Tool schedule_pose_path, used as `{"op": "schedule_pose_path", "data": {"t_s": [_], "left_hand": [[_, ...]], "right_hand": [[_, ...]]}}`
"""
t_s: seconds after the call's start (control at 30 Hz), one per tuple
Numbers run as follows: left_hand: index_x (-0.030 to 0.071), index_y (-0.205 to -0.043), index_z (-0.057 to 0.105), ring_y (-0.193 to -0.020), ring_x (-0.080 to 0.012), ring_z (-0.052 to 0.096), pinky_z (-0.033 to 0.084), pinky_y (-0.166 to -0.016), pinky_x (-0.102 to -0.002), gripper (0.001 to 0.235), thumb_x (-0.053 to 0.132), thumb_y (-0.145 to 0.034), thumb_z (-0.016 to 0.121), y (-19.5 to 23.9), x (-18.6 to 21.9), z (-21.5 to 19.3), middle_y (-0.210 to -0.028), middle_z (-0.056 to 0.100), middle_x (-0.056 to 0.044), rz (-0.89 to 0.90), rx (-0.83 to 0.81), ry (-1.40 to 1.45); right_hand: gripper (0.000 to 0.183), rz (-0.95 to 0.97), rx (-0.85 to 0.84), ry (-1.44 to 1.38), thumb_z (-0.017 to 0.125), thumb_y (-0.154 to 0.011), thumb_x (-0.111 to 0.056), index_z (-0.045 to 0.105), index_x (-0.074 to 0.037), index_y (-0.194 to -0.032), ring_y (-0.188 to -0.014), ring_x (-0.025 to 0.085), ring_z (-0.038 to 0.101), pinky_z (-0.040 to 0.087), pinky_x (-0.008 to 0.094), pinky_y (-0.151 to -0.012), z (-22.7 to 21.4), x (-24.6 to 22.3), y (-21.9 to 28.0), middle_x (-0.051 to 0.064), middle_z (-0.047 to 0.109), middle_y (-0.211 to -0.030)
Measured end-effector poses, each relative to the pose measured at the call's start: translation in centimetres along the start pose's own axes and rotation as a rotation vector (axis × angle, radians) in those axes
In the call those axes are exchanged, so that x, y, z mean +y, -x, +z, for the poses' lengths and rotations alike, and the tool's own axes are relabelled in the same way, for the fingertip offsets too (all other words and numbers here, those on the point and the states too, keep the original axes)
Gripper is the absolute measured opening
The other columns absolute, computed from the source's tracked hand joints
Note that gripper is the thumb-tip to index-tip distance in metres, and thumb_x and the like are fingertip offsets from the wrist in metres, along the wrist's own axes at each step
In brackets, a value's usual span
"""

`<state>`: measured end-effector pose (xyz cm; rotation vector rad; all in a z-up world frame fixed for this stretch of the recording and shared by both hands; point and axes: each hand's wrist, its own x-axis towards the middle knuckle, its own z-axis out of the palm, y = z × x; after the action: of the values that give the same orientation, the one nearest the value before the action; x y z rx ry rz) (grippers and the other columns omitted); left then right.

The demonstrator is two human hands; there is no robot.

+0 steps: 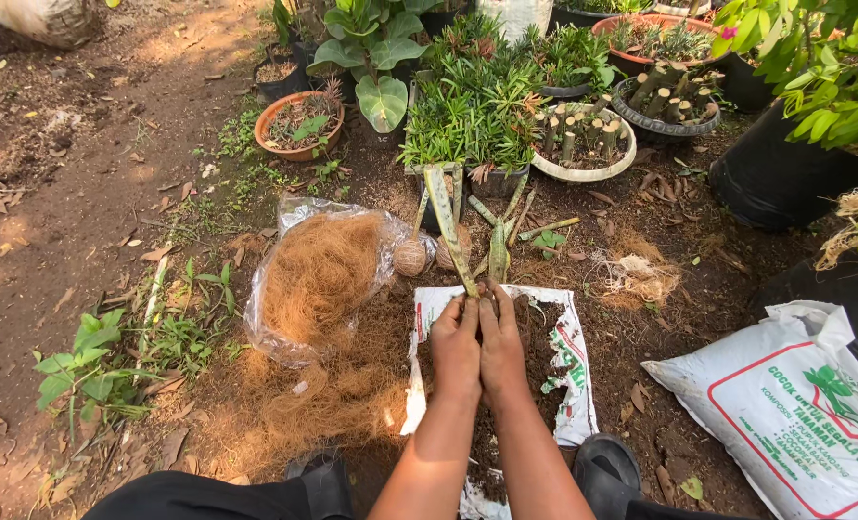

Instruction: The person wraps a plant cutting with coconut coir and secures it with string. They then pack soil around the base of the wrapped cutting to form a stable root ball.

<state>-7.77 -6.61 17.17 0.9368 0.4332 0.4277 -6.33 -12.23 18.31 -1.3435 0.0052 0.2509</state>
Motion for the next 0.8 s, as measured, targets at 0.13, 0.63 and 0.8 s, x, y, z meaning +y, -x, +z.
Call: {"op": "schedule_pose_path", "data": {"t_s": [0.13, 0.63, 0.8], "left_hand": [[0.004, -0.124, 0.070, -0.107, -0.0196, 0.069, 0.051, -0.096, -0.032, 0.032, 0.018, -0.097, 0.059, 0.6, 0.0, 0.3, -0.117, 0.075, -0.011, -0.001, 0.055, -0.252], [0.006, -0.141, 0.048, -0.115, -0.0247, 0.065, 0.052, -0.104, -0.035, 0.043, 0.013, -0.099, 0.056, -0.3, 3.5, -0.5, -0.121, 0.066, -0.021, 0.007, -0.171, 0.170], [0.003, -0.110, 0.053, -0.096, -0.0193, 0.063, 0.053, -0.097, -0.037, 0.008, 0.003, -0.102, 0.054, 0.3, 1.7, 0.2, -0.101, 0.061, -0.010, 0.030, -0.287, 0.364]], "right_hand": [[0.039, 0.033, 0.000, -0.079, 0.053, -0.102, -0.029, 0.058, -0.009, -0.135, -0.100, 0.019, 0.063, 0.052, 0.032, -0.086, -0.4, 0.3, 0.0, 0.010, 0.067, -0.117], [0.019, 0.304, -0.138, -0.195, 0.061, -0.100, -0.029, 0.065, -0.012, -0.108, -0.068, 0.011, 0.061, 0.050, 0.028, -0.055, -3.6, -0.5, -0.7, 0.001, 0.066, -0.086], [0.020, 0.226, 0.052, -0.280, 0.057, -0.100, -0.027, 0.069, -0.014, -0.109, -0.059, 0.008, 0.056, 0.037, 0.023, -0.041, -2.9, 0.3, -0.8, -0.001, 0.067, -0.085]]}}
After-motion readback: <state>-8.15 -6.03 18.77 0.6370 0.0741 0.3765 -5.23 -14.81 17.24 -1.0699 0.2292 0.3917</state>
